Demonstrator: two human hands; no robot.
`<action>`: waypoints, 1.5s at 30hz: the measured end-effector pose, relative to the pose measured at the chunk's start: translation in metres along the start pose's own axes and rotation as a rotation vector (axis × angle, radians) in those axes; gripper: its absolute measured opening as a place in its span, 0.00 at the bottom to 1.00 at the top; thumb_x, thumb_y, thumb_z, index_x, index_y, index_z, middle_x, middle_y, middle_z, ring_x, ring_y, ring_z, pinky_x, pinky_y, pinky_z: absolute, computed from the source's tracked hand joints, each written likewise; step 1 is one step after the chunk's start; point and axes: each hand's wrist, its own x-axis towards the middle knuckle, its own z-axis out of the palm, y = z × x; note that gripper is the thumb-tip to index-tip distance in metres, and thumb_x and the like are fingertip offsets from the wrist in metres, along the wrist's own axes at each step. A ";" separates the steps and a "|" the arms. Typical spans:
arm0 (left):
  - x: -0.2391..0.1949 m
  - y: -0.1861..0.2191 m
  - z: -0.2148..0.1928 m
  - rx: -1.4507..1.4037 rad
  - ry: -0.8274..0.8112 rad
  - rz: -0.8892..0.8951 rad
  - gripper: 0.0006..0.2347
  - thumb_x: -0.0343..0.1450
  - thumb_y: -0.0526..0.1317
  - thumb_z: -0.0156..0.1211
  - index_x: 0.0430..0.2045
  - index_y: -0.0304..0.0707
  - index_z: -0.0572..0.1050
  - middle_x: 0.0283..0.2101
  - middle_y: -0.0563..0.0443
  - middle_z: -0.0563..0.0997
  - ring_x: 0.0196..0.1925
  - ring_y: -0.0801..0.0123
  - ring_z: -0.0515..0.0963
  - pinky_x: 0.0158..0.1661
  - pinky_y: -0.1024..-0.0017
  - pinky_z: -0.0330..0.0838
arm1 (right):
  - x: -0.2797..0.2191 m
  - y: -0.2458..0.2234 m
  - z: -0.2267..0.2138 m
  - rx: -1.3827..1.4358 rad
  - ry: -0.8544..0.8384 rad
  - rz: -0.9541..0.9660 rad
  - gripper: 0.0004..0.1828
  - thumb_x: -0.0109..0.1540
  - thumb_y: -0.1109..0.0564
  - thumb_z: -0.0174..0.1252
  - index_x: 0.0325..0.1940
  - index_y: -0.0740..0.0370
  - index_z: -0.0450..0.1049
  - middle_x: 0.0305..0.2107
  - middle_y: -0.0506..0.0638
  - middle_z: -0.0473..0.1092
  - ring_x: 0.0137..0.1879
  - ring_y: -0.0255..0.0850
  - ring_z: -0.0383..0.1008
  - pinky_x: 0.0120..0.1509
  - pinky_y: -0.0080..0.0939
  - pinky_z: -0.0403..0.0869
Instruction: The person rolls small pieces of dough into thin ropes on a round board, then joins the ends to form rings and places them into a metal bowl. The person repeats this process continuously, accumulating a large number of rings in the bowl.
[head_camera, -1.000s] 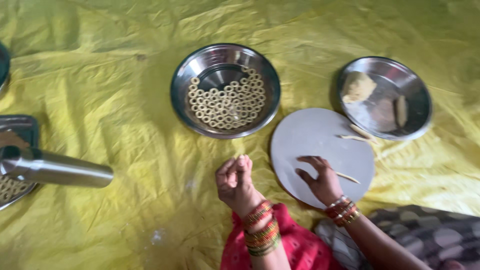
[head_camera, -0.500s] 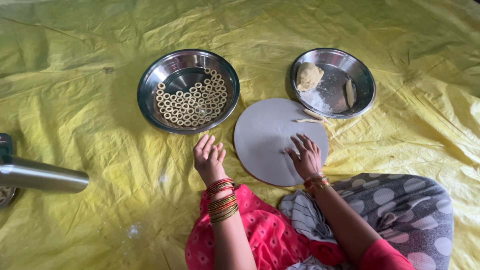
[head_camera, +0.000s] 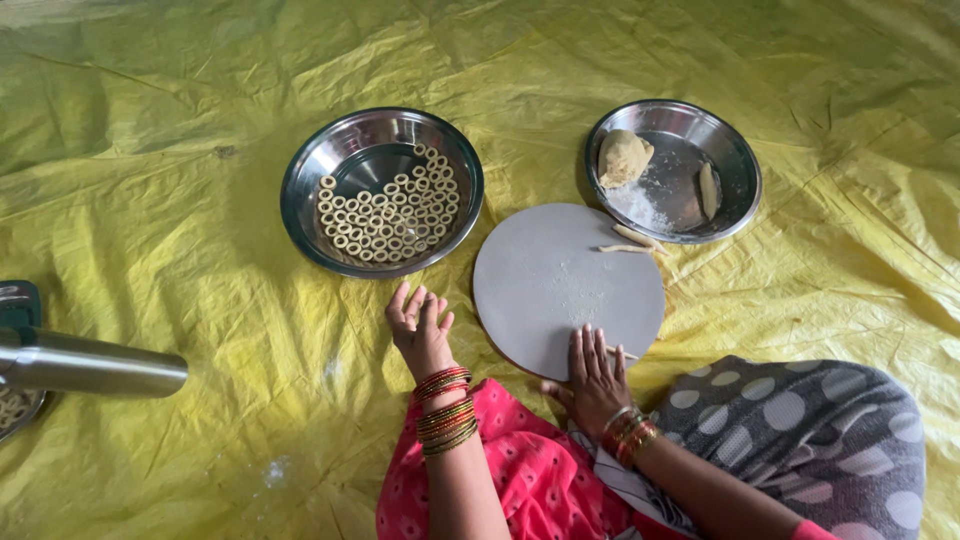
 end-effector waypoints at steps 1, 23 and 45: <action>0.002 -0.001 0.004 0.008 -0.018 0.003 0.22 0.70 0.40 0.60 0.61 0.45 0.65 0.59 0.41 0.73 0.48 0.61 0.80 0.47 0.64 0.76 | 0.006 0.000 -0.005 -0.048 0.020 0.011 0.56 0.62 0.23 0.32 0.79 0.66 0.33 0.77 0.61 0.32 0.82 0.54 0.28 0.79 0.66 0.36; 0.005 -0.015 0.012 0.215 -0.127 -0.054 0.22 0.70 0.43 0.61 0.60 0.44 0.67 0.58 0.42 0.75 0.45 0.67 0.81 0.43 0.68 0.77 | 0.113 0.022 -0.025 0.217 -0.021 0.206 0.49 0.66 0.27 0.36 0.79 0.56 0.31 0.78 0.54 0.27 0.81 0.51 0.21 0.78 0.66 0.27; -0.014 -0.045 0.027 0.808 -0.369 0.159 0.10 0.71 0.38 0.63 0.46 0.44 0.79 0.47 0.53 0.85 0.40 0.70 0.84 0.41 0.73 0.80 | 0.098 0.097 -0.031 0.675 0.256 0.137 0.07 0.62 0.56 0.63 0.45 0.52 0.79 0.41 0.44 0.80 0.48 0.44 0.82 0.55 0.47 0.77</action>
